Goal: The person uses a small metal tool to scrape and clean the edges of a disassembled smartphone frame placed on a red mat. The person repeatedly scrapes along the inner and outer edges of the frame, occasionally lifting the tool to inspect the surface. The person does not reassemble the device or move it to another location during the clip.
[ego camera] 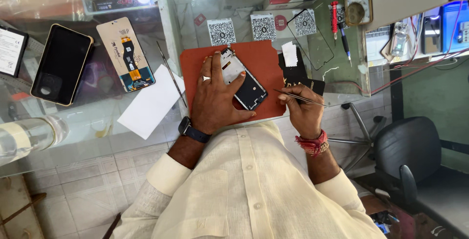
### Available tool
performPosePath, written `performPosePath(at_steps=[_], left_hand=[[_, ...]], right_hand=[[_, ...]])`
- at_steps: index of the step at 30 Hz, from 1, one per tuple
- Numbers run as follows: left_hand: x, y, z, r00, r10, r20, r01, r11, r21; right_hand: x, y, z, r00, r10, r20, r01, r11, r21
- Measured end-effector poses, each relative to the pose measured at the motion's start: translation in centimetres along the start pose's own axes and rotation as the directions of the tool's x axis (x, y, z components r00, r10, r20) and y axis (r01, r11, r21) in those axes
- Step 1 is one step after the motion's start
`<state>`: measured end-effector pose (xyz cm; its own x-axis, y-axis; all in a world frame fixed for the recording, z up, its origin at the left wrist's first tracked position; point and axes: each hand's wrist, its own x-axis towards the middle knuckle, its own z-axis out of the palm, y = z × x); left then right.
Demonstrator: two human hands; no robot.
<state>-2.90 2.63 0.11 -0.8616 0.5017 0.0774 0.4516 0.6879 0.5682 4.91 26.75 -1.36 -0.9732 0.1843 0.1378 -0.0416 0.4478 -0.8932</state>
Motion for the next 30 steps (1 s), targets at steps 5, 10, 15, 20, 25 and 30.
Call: performPosePath(at_steps=[5,10,15,20,25,30], left_hand=[[-0.1,0.0,0.3,1.0,0.0,0.0,0.0,1.0,0.004],[-0.1,-0.1,0.5,1.0,0.012,-0.021,-0.012,1.0,0.004],[-0.1,-0.3,0.6,1.0,0.01,-0.014,-0.01,1.0,0.0],[-0.1,-0.3,0.5,1.0,0.01,-0.017,-0.01,1.0,0.001],[-0.1,-0.4,0.4,1.0,0.01,-0.012,-0.01,1.0,-0.006],[-0.2,-0.5,0.4,0.999,0.02,-0.028,-0.021,1.0,-0.007]], right_hand=[[0.0,0.3,0.2,0.994,-0.086,0.063,0.087,0.996,-0.001],[0.7,-0.6,0.5,0.984,-0.163,0.074,0.169,0.983,-0.075],[1.3,-0.9,1.2,0.983,-0.161,0.084,0.166,0.984,-0.058],[1.5,-0.9,1.4,0.982,-0.16,0.104,0.164,0.986,-0.034],[1.7,-1.0,1.5,0.964,-0.231,0.131,0.244,0.966,-0.089],[1.7,-0.9,1.3,0.923,-0.349,0.161,0.37,0.92,-0.13]])
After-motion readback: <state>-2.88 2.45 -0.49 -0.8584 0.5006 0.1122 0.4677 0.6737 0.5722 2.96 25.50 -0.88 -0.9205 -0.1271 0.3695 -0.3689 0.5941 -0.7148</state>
